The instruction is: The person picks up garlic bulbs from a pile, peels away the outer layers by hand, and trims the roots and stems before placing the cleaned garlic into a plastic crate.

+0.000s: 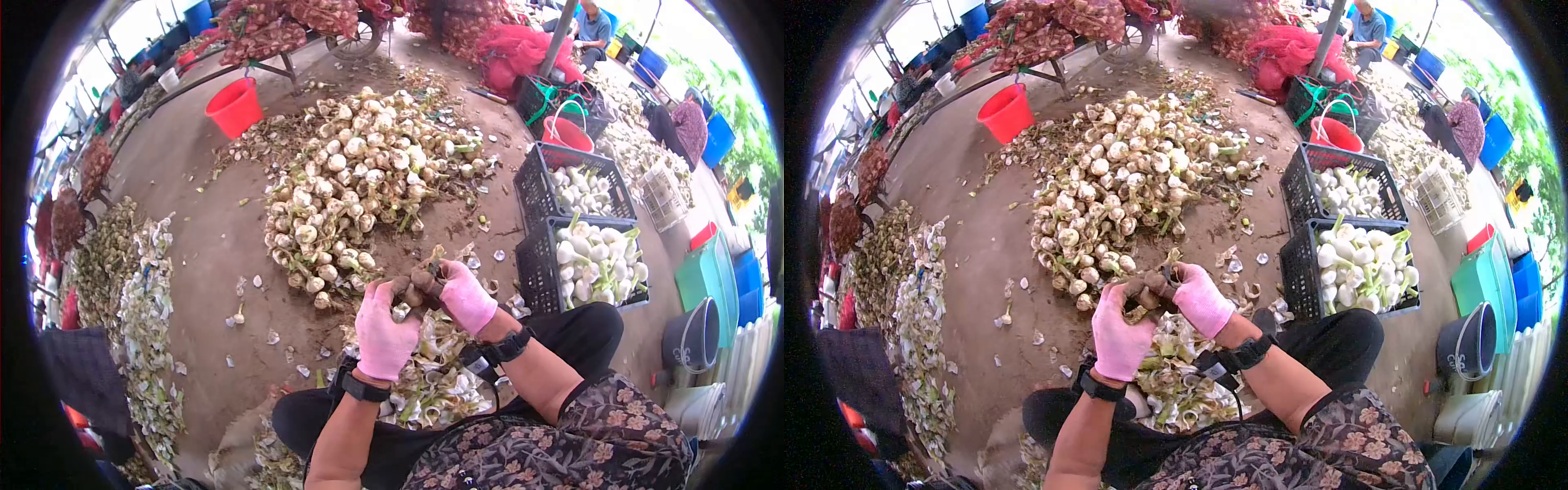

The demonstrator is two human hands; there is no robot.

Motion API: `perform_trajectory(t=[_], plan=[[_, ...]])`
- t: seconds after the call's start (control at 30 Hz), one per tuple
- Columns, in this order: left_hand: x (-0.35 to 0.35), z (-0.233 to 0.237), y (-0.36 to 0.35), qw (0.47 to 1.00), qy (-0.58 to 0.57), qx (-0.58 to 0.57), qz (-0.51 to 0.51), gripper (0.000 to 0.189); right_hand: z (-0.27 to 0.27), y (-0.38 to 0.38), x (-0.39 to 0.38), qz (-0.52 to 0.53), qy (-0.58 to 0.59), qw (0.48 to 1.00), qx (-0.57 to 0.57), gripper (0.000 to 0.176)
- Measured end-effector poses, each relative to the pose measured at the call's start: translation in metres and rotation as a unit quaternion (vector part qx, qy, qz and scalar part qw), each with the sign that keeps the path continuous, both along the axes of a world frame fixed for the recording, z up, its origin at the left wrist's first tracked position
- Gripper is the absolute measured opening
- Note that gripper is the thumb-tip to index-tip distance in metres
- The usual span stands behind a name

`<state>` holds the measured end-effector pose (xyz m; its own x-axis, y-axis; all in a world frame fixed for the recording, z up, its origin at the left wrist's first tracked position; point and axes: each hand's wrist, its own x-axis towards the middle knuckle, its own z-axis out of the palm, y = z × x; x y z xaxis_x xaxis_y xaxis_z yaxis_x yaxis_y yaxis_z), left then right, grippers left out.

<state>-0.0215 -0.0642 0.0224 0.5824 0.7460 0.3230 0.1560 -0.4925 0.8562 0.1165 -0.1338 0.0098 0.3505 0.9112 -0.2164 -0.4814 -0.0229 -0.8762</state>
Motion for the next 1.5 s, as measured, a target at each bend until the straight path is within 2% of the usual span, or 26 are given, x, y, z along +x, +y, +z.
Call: perform_trajectory(t=[0.1, 0.2, 0.43, 0.5, 0.53, 0.57, 0.63, 0.77, 0.93, 1.03, 1.1, 1.17, 1.2, 1.23, 1.3, 1.37, 1.43, 1.5], plan=[[-0.002, 0.002, 0.003, 1.000, 0.009, 0.004, 0.011, 0.038, 0.013, -0.001, 0.003, 0.029, -0.006, 1.000, -0.006, 0.025], [-0.002, 0.005, 0.005, 0.999, -0.002, -0.040, 0.017, 0.039, 0.018, 0.003, 0.004, 0.039, -0.143, 0.989, -0.017, 0.024], [0.009, 0.007, 0.005, 0.999, 0.021, -0.048, -0.005, 0.039, 0.019, -0.003, 0.012, 0.014, -0.150, 0.987, -0.062, 0.020], [0.013, 0.010, 0.002, 0.998, 0.018, -0.056, -0.022, 0.038, 0.011, -0.002, 0.015, -0.014, -0.071, 0.997, 0.003, 0.019], [0.015, 0.008, 0.001, 0.998, 0.019, -0.056, -0.026, 0.038, 0.013, -0.003, 0.017, -0.016, -0.128, 0.992, -0.004, 0.019], [0.016, 0.006, 0.000, 0.997, 0.008, -0.067, -0.032, 0.038, 0.017, -0.004, 0.018, -0.019, -0.128, 0.992, -0.004, 0.019], [0.017, 0.004, -0.001, 0.996, -0.002, -0.077, -0.039, 0.039, 0.024, -0.007, 0.018, -0.019, -0.227, 0.972, -0.064, 0.019], [0.018, 0.004, 0.000, 0.995, 0.007, -0.090, -0.035, 0.040, 0.030, -0.014, 0.026, 0.006, -0.230, 0.972, -0.052, 0.020], [0.018, -0.003, 0.004, 0.992, 0.012, -0.122, -0.041, 0.042, 0.018, -0.015, 0.033, 0.026, -0.251, 0.963, -0.092, 0.026], [0.018, -0.009, 0.005, 0.993, -0.011, -0.105, -0.046, 0.038, 0.023, -0.014, 0.031, 0.026, -0.264, 0.961, -0.075, 0.026], [0.018, 0.002, 0.005, 0.997, 0.022, -0.053, -0.054, 0.042, 0.021, -0.010, 0.024, 0.024, -0.287, 0.954, -0.083, 0.026], [0.021, 0.004, 0.001, 0.982, 0.009, -0.180, -0.052, 0.043, 0.016, -0.008, 0.028, -0.026, -0.347, 0.935, -0.063, 0.029], [0.022, 0.007, 0.000, 0.973, -0.019, -0.221, -0.060, 0.043, 0.000, -0.007, 0.031, -0.010, -0.236, 0.971, -0.044, 0.031], [0.023, 0.009, 0.000, 0.961, -0.040, -0.264, -0.066, 0.042, 0.020, -0.010, 0.029, 0.001, -0.312, 0.946, -0.084, 0.030], [0.025, 0.008, 0.000, 0.945, -0.067, -0.311, -0.071, 0.041, 0.019, -0.008, 0.036, 0.015, -0.327, 0.942, -0.078, 0.029], [0.022, 0.000, 0.004, 0.946, -0.067, -0.309, -0.071, 0.045, 0.016, -0.007, 0.036, 0.014, -0.269, 0.959, -0.092, 0.028], [0.024, 0.001, 0.002, 0.941, -0.074, -0.318, -0.084, 0.043, 0.016, -0.010, 0.037, 0.008, -0.275, 0.959, -0.067, 0.027], [0.028, 0.000, 0.000, 0.883, -0.150, -0.429, -0.112, 0.037, 0.017, -0.015, 0.037, -0.001, -0.264, 0.962, -0.073, 0.026]])
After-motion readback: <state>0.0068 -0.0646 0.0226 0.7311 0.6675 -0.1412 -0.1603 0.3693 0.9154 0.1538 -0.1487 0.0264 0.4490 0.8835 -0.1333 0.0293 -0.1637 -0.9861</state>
